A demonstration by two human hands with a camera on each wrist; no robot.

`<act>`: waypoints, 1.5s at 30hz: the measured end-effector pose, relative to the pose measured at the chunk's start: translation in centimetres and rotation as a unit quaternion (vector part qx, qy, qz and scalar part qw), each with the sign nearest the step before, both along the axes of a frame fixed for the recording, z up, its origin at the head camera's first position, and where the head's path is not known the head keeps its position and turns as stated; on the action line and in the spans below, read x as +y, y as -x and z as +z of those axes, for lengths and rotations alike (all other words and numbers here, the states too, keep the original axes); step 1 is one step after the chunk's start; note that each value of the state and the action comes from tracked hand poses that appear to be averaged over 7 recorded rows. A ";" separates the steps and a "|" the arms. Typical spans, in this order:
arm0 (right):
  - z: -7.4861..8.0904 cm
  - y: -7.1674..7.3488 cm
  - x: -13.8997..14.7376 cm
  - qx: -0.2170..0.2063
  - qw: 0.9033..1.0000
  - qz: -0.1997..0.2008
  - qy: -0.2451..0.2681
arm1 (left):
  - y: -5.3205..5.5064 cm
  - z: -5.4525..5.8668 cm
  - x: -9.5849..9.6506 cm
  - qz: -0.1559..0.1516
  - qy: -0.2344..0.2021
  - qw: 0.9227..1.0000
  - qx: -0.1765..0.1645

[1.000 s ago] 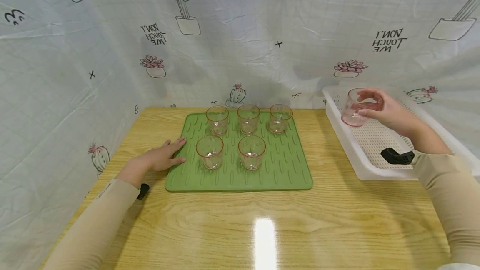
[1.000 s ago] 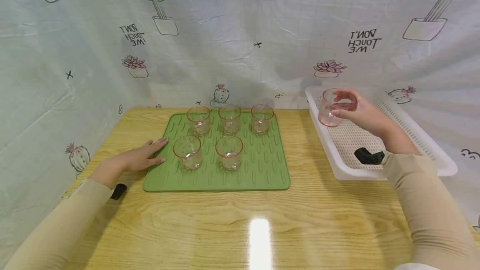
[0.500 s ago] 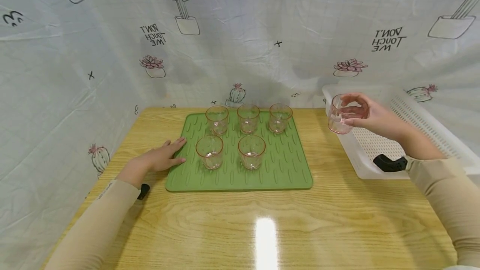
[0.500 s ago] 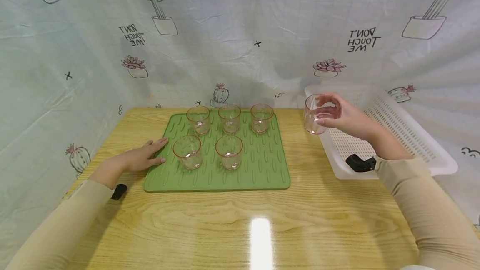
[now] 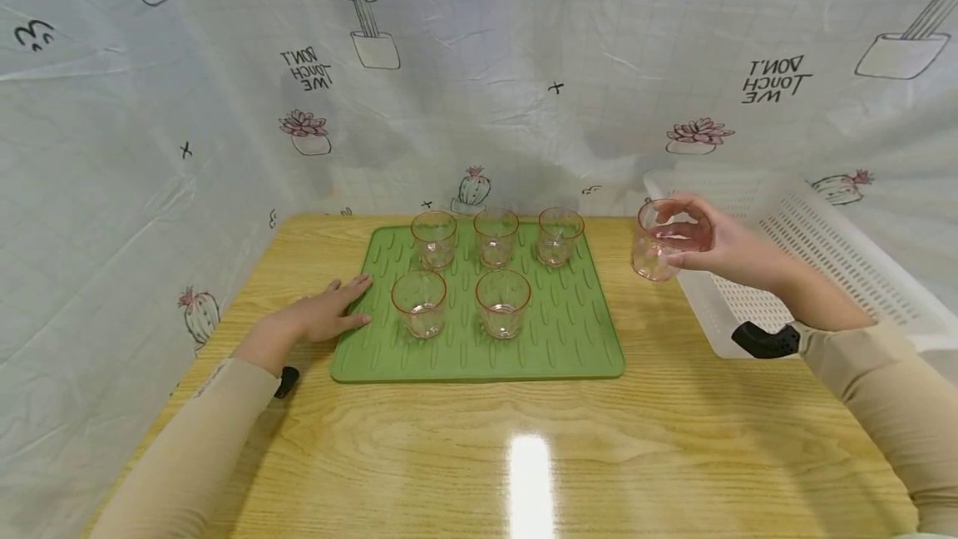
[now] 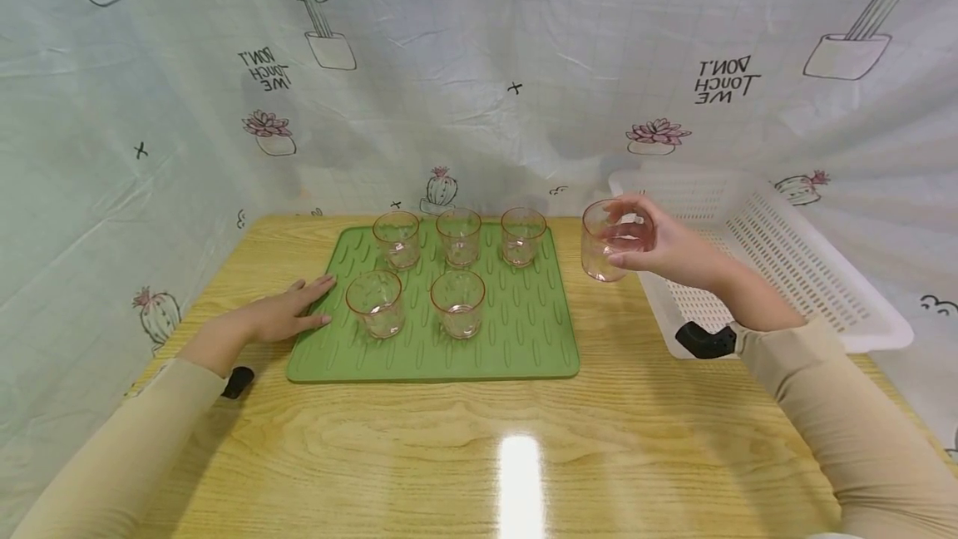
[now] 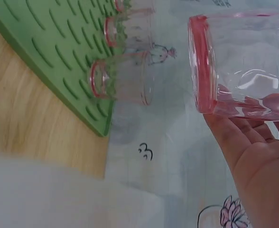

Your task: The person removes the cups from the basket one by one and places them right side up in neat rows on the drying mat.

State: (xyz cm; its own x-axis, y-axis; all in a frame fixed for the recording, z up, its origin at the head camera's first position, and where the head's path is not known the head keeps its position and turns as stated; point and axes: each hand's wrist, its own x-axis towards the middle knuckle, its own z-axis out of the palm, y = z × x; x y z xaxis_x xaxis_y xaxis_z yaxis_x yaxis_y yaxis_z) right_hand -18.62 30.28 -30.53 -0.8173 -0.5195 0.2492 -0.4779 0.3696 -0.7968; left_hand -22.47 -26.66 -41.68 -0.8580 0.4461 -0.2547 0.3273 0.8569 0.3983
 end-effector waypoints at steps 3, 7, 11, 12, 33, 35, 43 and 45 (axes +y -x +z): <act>-0.1 -0.2 -0.7 -0.003 1.000 0.012 0.019 | 0.0 0.1 0.0 -0.002 -0.001 1.000 0.002; -0.5 -0.4 -1.7 -0.004 0.998 0.028 0.051 | 0.0 0.0 0.0 -0.003 -0.002 1.000 0.005; -0.8 -0.7 -2.7 -0.002 0.997 0.029 0.067 | 0.0 -0.2 0.1 -0.004 -0.002 1.000 0.011; -0.9 -0.8 -3.0 -0.001 0.997 0.026 0.067 | 0.0 -0.2 0.1 -0.005 -0.003 1.000 0.013; -4.0 -1.4 -7.5 -0.048 0.993 -0.025 0.106 | 0.0 -0.1 0.0 -0.003 0.000 1.000 0.005; -4.6 -1.4 -7.8 -0.045 0.992 -0.026 0.114 | 0.0 -0.1 0.0 -0.002 0.000 1.000 0.005; -6.5 -0.8 -8.5 -0.081 0.992 -0.045 0.084 | 0.0 -0.2 -0.2 -0.004 -0.004 1.000 0.009; -6.9 -0.7 -8.5 -0.095 0.991 -0.051 0.076 | 0.1 -0.2 -0.2 -0.005 -0.002 1.000 0.009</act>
